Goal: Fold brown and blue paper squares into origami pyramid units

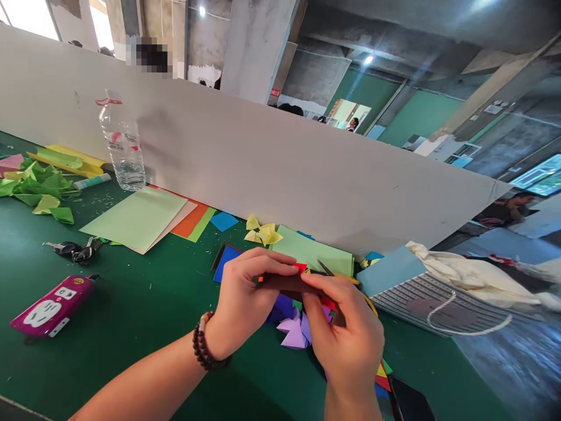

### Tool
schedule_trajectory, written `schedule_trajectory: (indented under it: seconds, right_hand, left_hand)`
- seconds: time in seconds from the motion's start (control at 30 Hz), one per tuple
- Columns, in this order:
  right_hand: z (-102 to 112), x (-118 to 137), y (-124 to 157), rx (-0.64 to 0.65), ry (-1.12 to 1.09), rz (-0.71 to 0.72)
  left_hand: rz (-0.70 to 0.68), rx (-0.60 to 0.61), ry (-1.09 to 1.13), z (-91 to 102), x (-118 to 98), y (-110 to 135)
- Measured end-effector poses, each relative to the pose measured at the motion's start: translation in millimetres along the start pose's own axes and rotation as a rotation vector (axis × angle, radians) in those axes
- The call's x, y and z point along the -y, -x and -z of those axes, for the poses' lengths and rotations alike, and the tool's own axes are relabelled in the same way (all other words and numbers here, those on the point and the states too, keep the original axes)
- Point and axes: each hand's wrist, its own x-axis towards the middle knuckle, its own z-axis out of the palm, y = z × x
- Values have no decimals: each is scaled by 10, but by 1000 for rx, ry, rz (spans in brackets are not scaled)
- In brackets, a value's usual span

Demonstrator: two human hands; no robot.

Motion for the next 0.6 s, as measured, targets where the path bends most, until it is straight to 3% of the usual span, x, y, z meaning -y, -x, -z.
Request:
schedule_trajectory:
  seconds: [0.1,0.23,0.47,0.6]
  right_hand:
    - [-14,8,-9,-81,31,143]
    - [-70,11,37,-146,13,211]
    - [-192,-20,109,-226,-181,153]
    - [-229,-68,130,-319,-258,101]
  left_hand:
    - [4,-70,62,-38,-7,25]
    - [-7,-125,128,-70,-17,50]
    - [-436,-55,-131,5,-57,55]
    - [-595,-105,-284,17,-47,56]
